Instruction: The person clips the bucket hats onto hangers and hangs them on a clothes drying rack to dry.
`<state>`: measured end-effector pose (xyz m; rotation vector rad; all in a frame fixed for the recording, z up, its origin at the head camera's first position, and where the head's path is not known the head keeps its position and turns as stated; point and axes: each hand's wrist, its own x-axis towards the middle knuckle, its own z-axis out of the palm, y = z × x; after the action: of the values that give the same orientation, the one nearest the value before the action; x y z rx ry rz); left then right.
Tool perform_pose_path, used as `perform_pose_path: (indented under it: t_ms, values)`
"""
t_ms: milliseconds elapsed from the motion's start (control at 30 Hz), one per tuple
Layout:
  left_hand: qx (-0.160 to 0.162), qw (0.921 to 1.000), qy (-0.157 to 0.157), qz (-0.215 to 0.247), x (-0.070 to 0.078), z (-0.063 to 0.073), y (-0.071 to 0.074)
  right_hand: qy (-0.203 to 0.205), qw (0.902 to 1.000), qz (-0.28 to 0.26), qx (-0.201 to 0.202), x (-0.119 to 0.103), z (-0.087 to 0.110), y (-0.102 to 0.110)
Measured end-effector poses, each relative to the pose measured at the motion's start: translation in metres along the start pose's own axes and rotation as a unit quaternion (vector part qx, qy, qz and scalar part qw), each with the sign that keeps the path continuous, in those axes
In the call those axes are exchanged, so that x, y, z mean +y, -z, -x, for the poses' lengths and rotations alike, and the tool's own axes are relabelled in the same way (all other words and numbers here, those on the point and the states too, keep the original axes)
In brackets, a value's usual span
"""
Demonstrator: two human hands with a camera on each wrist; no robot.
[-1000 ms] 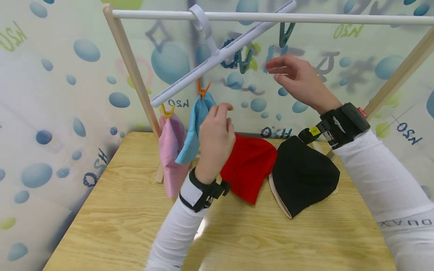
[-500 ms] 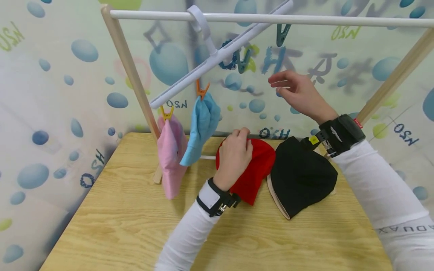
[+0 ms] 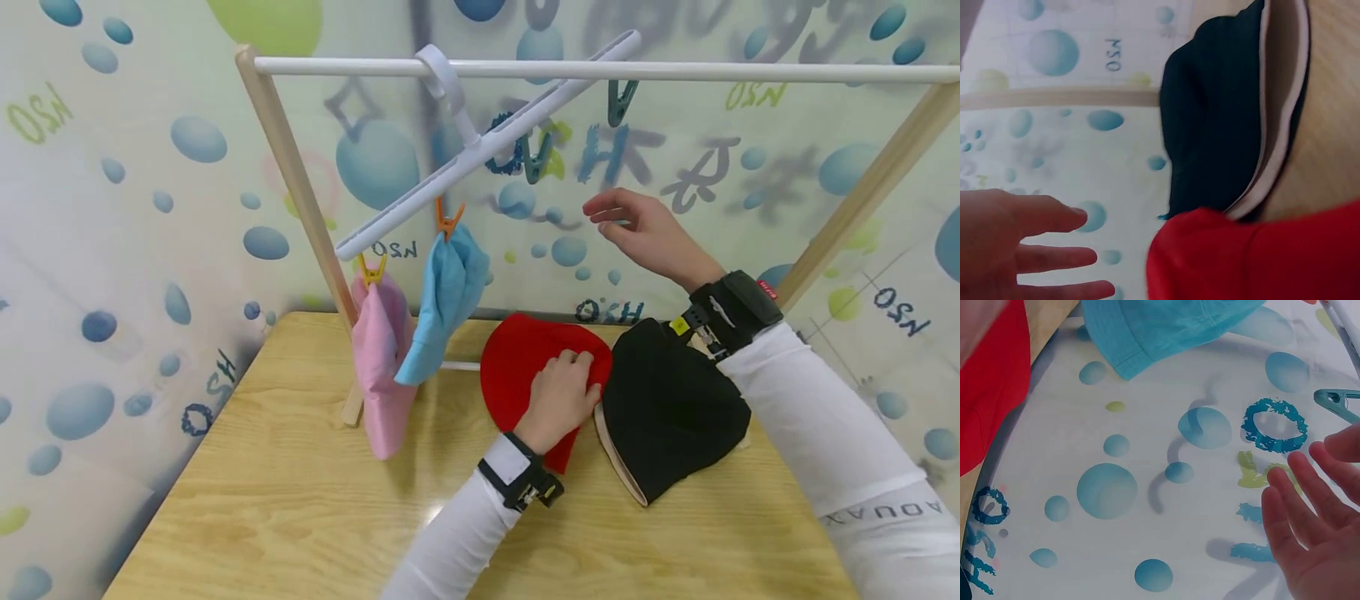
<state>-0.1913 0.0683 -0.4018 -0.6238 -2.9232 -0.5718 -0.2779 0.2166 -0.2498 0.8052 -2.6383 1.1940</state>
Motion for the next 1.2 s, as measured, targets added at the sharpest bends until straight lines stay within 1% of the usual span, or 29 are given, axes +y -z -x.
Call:
perform_pose_path:
  t_ms: [100, 200, 333, 467, 567, 667, 800, 867, 967, 1067, 1133, 1200]
  values:
    - [-0.020, 0.9997, 0.006, -0.010, 0.004, 0.000, -0.013, 0.008, 0.9999, 0.002, -0.007, -0.001, -0.006, 0.000]
    - [-0.027, 0.9995, 0.017, -0.006, 0.005, 0.000, -0.022, 0.013, 0.9999, 0.006, -0.009, -0.004, -0.012, 0.003]
    - [-0.036, 0.9987, 0.031, 0.017, -0.001, 0.002, -0.035, 0.007, 0.9999, 0.003, -0.008, -0.006, -0.016, 0.003]
    - [-0.048, 0.9978, 0.036, 0.029, -0.009, 0.006, -0.043, 0.000, 1.0000, -0.005, -0.009, -0.009, -0.017, 0.002]
    - [-0.061, 0.9973, 0.029, 0.028, -0.015, 0.008, -0.043, -0.003, 0.9999, -0.013, -0.008, -0.011, -0.017, 0.000]
    - [-0.074, 0.9967, 0.029, 0.018, -0.022, 0.009, -0.041, -0.001, 0.9998, -0.020, -0.005, -0.013, -0.018, -0.001]
    - [-0.095, 0.9941, 0.050, -0.012, -0.030, 0.011, -0.036, 0.005, 0.9992, -0.038, -0.003, -0.020, -0.024, -0.001]
    - [-0.116, 0.9907, 0.067, -0.023, -0.033, 0.010, -0.035, 0.008, 0.9985, -0.054, -0.002, -0.024, -0.028, -0.002]
    - [-0.159, 0.9822, 0.092, -0.036, -0.036, 0.010, -0.034, 0.009, 0.9964, -0.084, 0.008, -0.031, -0.035, -0.003]
    - [-0.189, 0.9744, 0.110, -0.053, -0.038, 0.010, -0.035, 0.003, 0.9928, -0.118, 0.019, -0.039, -0.043, -0.004]
    - [-0.195, 0.9719, 0.116, -0.064, -0.039, 0.010, -0.034, -0.007, 0.9898, -0.140, 0.026, -0.045, -0.048, -0.005]
    - [-0.192, 0.9726, 0.116, -0.061, -0.041, 0.011, -0.033, -0.020, 0.9876, -0.153, 0.031, -0.050, -0.052, -0.006]
